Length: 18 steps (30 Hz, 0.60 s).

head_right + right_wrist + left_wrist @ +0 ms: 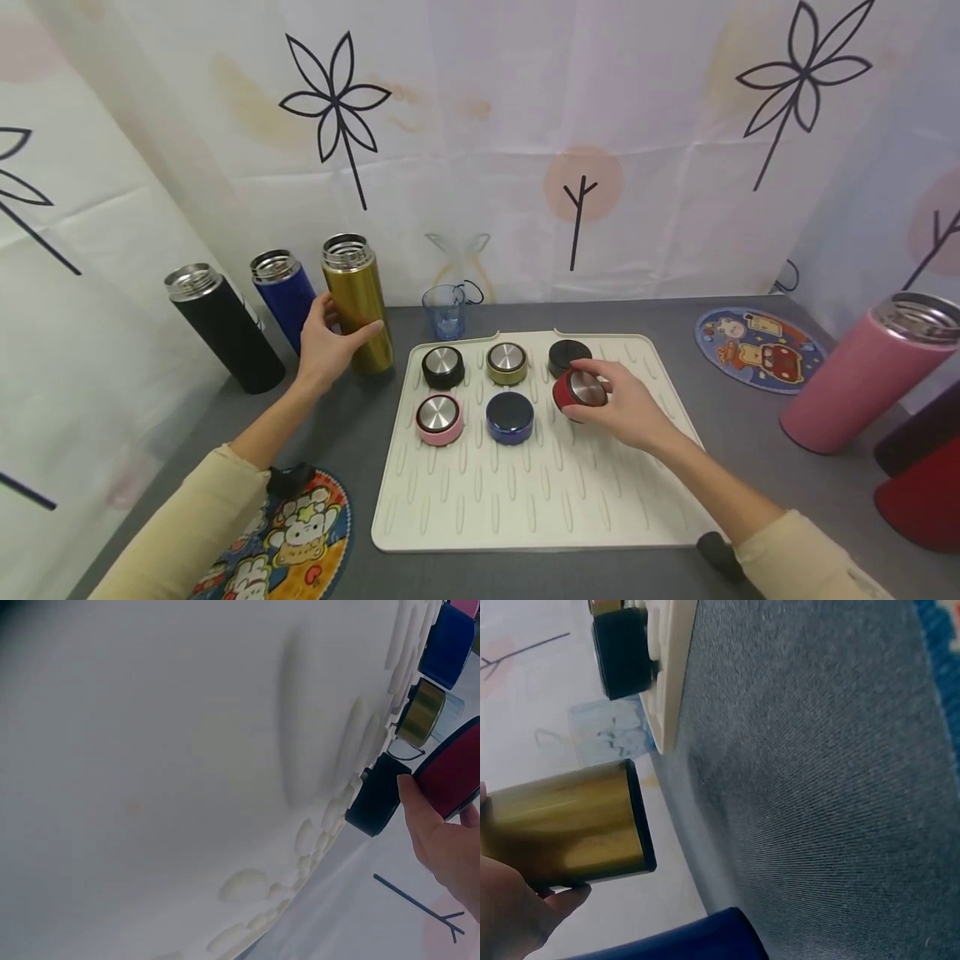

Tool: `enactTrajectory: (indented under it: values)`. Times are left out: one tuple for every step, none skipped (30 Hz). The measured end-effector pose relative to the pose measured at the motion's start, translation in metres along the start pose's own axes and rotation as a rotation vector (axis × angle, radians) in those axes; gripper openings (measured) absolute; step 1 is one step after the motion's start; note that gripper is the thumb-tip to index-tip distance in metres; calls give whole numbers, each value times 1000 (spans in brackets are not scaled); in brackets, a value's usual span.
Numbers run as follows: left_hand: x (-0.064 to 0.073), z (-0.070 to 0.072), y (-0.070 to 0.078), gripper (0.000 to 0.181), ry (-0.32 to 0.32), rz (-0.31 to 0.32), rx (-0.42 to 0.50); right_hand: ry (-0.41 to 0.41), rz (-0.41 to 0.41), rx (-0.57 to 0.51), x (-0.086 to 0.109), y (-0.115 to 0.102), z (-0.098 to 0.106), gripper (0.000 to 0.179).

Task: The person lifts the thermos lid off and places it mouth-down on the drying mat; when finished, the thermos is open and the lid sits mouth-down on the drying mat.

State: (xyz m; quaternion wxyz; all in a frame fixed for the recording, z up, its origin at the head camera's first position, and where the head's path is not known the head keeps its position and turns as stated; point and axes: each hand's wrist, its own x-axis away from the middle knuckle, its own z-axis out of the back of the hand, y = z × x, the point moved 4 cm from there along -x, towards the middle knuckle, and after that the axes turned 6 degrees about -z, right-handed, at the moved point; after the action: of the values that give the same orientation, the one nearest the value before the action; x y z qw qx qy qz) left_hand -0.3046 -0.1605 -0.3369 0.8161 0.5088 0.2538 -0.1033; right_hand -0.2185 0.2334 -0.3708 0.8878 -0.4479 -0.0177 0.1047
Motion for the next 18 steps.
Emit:
enactTrajectory:
  values:
    - [-1,0,-2,77,10,0,-1,-1,4,17,-1,1,0,67]
    - [-2,0,-4,77,19,-1,-2,-3,8,32,-1,2,-1,67]
    - [-3,0,-5,76,26,-1,-3,-4,14,46,-2,4,-2,66]
    - [-3,-1,-6,76,32,-1,-5,-4,23,62,-2,5,-2,66]
    - [-4,-1,-8,77,37,2,-6,-2,34,81,-3,5,-3,66]
    - [-4,-2,-9,77,41,6,-6,1,47,101,-3,6,-4,65]
    - [-5,-3,-10,78,45,8,-3,3,63,118,-3,6,-5,65]
    - [-6,-3,-11,78,50,13,-1,5,77,135,-4,5,-6,65]
    - [-6,-4,-12,78,56,19,1,9,89,152,-4,5,-7,65]
    - [-7,-5,-14,79,61,23,4,12,98,169,-4,5,-8,65]
    - [-8,-6,-15,79,65,29,6,15,104,181,-3,4,-8,65]
    - [-9,-7,-16,80,68,32,6,15,108,186,-3,4,-9,65]
    - [-10,-8,-17,80,70,35,8,16,107,194,-3,4,-9,64]
    - [-11,-9,-18,81,75,41,9,17,104,197,-2,4,-10,64]
    - [-12,-10,-19,81,78,45,9,17,102,202,-2,4,-10,64]
    - [-13,-10,-20,81,83,48,12,17,101,204,-1,3,-10,64]
    - [-14,-11,-21,81,89,53,12,16,100,206,-1,3,-11,64]
    - [-15,-11,-22,81,95,57,13,16,100,209,-1,3,-11,63]
